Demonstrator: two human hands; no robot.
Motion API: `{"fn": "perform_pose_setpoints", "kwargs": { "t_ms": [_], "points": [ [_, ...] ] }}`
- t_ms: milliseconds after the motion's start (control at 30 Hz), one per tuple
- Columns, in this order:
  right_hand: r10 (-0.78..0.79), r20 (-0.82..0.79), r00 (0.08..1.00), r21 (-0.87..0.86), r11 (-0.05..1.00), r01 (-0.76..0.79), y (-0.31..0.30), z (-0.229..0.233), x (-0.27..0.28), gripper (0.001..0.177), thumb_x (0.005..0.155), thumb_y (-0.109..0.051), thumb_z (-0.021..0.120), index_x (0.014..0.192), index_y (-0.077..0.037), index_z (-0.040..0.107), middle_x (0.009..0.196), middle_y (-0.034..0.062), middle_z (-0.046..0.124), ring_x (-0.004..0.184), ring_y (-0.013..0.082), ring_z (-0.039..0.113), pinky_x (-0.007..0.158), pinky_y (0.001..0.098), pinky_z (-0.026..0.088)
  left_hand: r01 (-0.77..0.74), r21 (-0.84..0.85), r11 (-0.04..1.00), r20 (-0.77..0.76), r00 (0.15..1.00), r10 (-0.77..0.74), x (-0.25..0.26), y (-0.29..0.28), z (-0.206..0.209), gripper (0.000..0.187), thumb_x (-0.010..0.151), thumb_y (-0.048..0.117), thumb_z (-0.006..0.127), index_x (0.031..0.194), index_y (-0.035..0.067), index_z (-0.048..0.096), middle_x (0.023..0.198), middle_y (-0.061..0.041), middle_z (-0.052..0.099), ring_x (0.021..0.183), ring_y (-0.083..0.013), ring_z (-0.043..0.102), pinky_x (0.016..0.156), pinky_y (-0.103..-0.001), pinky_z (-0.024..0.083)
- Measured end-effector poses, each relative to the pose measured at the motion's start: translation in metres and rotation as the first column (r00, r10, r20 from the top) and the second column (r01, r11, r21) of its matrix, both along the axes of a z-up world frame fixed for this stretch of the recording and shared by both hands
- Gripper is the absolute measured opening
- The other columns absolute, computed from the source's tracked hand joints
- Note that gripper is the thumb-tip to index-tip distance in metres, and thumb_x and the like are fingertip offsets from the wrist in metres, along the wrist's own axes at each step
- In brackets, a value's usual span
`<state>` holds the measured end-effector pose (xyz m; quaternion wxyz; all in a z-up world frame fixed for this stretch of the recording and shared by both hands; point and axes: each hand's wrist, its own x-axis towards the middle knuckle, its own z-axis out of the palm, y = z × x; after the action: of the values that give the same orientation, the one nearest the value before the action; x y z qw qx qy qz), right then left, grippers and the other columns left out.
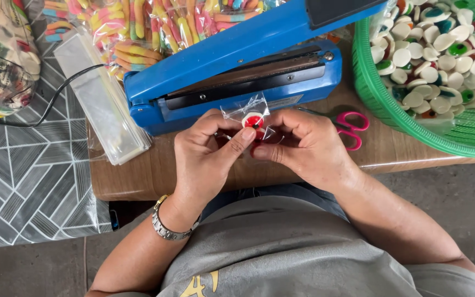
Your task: Packaging small candies into plastic bags and sealing them with a heat sealer
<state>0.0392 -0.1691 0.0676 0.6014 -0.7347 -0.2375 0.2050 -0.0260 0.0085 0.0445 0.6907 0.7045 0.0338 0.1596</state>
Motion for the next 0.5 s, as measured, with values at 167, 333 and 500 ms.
{"fn": "perform_pose_setpoints", "kwargs": {
  "t_ms": [167,333,500],
  "points": [
    [0.081,0.046,0.996,-0.067,0.995,-0.078,-0.025,0.02,0.004,0.019,0.083,-0.009,0.081,0.099,-0.006,0.072,0.089,0.0046,0.078,0.08,0.0109,0.077,0.074,0.0218,0.063,0.102,-0.036,0.994,0.002,0.995,-0.102,-0.009,0.003,0.009,0.024,0.091,0.021,0.077,0.107,0.004,0.07,0.102,-0.008,0.071,0.087,-0.0127,0.066,0.076,-0.022,0.054],
    [-0.207,0.169,0.964,-0.035,0.976,0.216,-0.09,0.071,0.063,0.04,0.08,0.009,0.073,0.119,0.005,0.064,0.108,0.019,0.074,0.09,0.025,0.078,0.083,0.0335,0.071,0.142,-0.135,0.981,-0.009,0.99,-0.144,-0.01,0.008,0.009,0.026,0.096,0.018,0.07,0.115,0.001,0.069,0.103,-0.013,0.073,0.086,-0.0132,0.068,0.077,-0.023,0.059],
    [-0.338,0.508,0.792,-0.304,0.79,0.532,-0.172,0.029,0.15,0.03,0.102,-0.019,0.058,0.078,-0.011,0.044,0.113,0.0012,0.048,0.115,0.0202,0.05,0.113,0.0403,0.04,0.194,-0.094,0.976,-0.115,0.972,-0.205,-0.015,-0.005,-0.007,0.023,0.094,0.02,0.076,0.08,0.002,0.07,0.06,-0.009,0.065,0.058,-0.0122,0.061,0.052,-0.024,0.051]
  ]
}}
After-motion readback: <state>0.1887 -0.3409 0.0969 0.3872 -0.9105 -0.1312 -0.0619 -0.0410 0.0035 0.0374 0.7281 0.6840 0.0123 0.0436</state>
